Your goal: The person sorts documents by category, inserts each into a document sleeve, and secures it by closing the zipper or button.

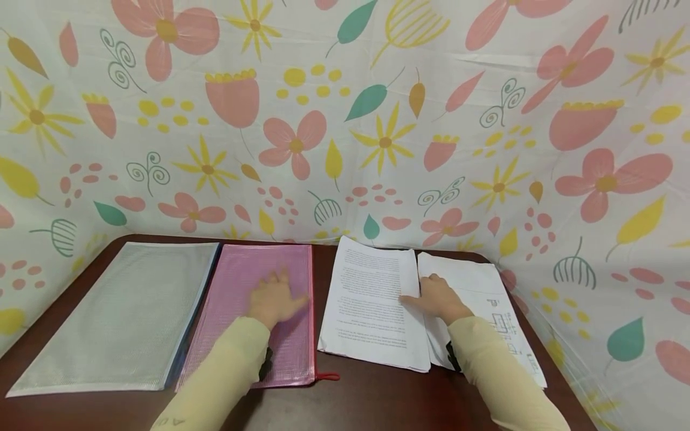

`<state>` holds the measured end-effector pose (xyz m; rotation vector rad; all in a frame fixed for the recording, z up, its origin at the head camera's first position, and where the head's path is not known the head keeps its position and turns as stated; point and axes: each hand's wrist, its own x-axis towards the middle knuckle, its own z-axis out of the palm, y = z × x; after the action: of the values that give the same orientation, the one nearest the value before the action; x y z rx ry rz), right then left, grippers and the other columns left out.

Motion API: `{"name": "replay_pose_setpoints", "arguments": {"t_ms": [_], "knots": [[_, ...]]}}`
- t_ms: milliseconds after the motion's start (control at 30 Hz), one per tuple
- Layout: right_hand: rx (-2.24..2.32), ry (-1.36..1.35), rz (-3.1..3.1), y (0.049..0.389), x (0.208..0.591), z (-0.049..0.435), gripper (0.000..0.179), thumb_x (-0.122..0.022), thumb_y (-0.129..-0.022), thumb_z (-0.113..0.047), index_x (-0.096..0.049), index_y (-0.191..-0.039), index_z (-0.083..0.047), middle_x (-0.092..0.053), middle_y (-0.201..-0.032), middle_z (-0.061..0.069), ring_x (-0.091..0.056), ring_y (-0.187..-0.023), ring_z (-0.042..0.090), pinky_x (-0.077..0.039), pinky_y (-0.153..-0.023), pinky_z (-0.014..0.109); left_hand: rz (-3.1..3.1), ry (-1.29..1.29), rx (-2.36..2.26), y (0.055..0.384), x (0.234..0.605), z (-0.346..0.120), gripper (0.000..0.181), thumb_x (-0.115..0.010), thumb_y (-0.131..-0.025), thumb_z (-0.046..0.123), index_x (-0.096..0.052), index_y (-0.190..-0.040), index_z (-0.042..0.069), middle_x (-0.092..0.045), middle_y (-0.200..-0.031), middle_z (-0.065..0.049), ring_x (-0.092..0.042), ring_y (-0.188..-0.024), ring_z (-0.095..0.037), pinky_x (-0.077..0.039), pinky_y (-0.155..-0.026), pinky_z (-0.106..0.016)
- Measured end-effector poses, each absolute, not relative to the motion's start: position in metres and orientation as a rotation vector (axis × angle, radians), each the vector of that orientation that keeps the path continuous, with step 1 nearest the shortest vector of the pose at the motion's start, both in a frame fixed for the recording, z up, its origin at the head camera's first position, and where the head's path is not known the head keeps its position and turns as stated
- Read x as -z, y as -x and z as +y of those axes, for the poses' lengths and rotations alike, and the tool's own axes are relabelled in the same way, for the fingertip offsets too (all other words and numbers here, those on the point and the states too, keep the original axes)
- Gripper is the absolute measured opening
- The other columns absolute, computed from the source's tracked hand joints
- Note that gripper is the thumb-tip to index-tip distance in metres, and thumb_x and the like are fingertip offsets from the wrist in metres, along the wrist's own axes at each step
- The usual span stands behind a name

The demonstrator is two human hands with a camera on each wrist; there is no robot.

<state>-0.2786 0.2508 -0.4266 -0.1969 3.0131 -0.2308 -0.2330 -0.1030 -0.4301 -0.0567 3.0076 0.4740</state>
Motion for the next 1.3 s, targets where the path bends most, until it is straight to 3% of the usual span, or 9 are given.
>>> {"name": "replay_pose_setpoints", "arguments": {"t_ms": [167, 300, 400, 533, 667, 833, 933, 1100, 1300], "knots": [[0.283, 0.084, 2.969, 0.278, 0.426, 0.247, 0.075, -0.067, -0.076, -0.056, -0.058, -0.107, 0.012, -0.056, -0.094, 0.020, -0.052, -0.082, 0.029, -0.048, -0.076, 0.043, 3.016, 0.044, -0.492, 0.228, 0.427, -0.092, 0.098, -0.058, -0.079, 0.064, -0.028, -0.146, 0.000, -0.042, -0.141, -0.027, -0.039, -0.129, -0.046, -0.040, -0.101, -0.055], [0.391, -0.004, 2.930, 0.279, 0.424, 0.242, 0.074, -0.072, -0.075, -0.050, -0.056, -0.110, 0.013, -0.060, -0.100, 0.023, -0.053, -0.084, 0.028, -0.048, -0.077, 0.042, 2.997, 0.032, -0.504, 0.227, 0.426, -0.086, 0.097, -0.063, -0.078, 0.060, -0.031, -0.143, -0.005, -0.042, -0.140, -0.028, -0.038, -0.128, -0.048, -0.040, -0.101, -0.057], [0.499, -0.061, 2.896, 0.280, 0.423, 0.236, 0.076, -0.076, -0.074, -0.042, -0.051, -0.117, 0.016, -0.059, -0.107, 0.027, -0.056, -0.086, 0.029, -0.050, -0.078, 0.042, 2.993, 0.040, -0.533, 0.227, 0.425, -0.084, 0.090, -0.068, -0.075, 0.055, -0.042, -0.135, -0.006, -0.047, -0.133, -0.029, -0.043, -0.121, -0.048, -0.045, -0.091, -0.060], [0.637, -0.159, 2.842, 0.281, 0.422, 0.232, 0.075, -0.078, -0.073, -0.031, -0.046, -0.120, 0.017, -0.057, -0.111, 0.030, -0.057, -0.080, 0.028, -0.052, -0.064, 0.035, 2.990, 0.061, -0.545, 0.227, 0.424, -0.082, 0.076, -0.072, -0.073, 0.053, -0.057, -0.119, -0.006, -0.052, -0.118, -0.028, -0.048, -0.107, -0.044, -0.050, -0.075, -0.057], [0.819, -0.279, 2.748, 0.282, 0.421, 0.235, 0.061, -0.077, -0.074, -0.023, -0.049, -0.114, 0.014, -0.056, -0.105, 0.026, -0.056, -0.073, 0.023, -0.050, -0.054, 0.028, 2.977, 0.074, -0.535, 0.227, 0.424, -0.081, 0.073, -0.073, -0.069, 0.055, -0.061, -0.111, -0.004, -0.052, -0.114, -0.026, -0.048, -0.102, -0.040, -0.050, -0.072, -0.054], [1.098, -0.272, 2.535, 0.275, 0.415, 0.241, 0.056, -0.068, -0.082, -0.020, -0.045, -0.124, 0.009, -0.056, -0.101, 0.016, -0.059, -0.075, 0.017, -0.055, -0.062, 0.031, 2.954, 0.084, -0.535, 0.225, 0.423, -0.078, 0.079, -0.075, -0.064, 0.058, -0.060, -0.112, -0.004, -0.049, -0.120, -0.027, -0.045, -0.108, -0.043, -0.047, -0.075, -0.057], [1.243, -0.182, 2.380, 0.267, 0.411, 0.245, 0.069, -0.059, -0.089, -0.018, -0.023, -0.144, 0.003, -0.061, -0.108, 0.018, -0.066, -0.080, 0.020, -0.057, -0.067, 0.036, 2.944, 0.086, -0.548, 0.226, 0.424, -0.077, 0.078, -0.075, -0.065, 0.055, -0.059, -0.114, -0.004, -0.045, -0.128, -0.029, -0.042, -0.114, -0.046, -0.046, -0.077, -0.060], [1.424, -0.043, 2.172, 0.252, 0.411, 0.250, 0.076, -0.049, -0.094, -0.009, 0.001, -0.151, -0.014, -0.068, -0.104, 0.019, -0.070, -0.079, 0.029, -0.057, -0.066, 0.044, 2.931, 0.097, -0.609, 0.230, 0.426, -0.077, 0.054, -0.072, -0.068, 0.050, -0.063, -0.091, 0.001, -0.050, -0.119, -0.026, -0.043, -0.107, -0.043, -0.045, -0.074, -0.059], [1.549, -0.048, 2.208, 0.242, 0.417, 0.252, 0.063, -0.047, -0.097, -0.010, -0.012, -0.150, -0.004, -0.064, -0.112, 0.020, -0.068, -0.084, 0.022, -0.057, -0.067, 0.040, 2.922, 0.078, -0.708, 0.232, 0.425, -0.079, 0.034, -0.068, -0.074, 0.040, -0.058, -0.072, 0.007, -0.055, -0.088, -0.011, -0.050, -0.083, -0.029, -0.047, -0.065, -0.051]]}}
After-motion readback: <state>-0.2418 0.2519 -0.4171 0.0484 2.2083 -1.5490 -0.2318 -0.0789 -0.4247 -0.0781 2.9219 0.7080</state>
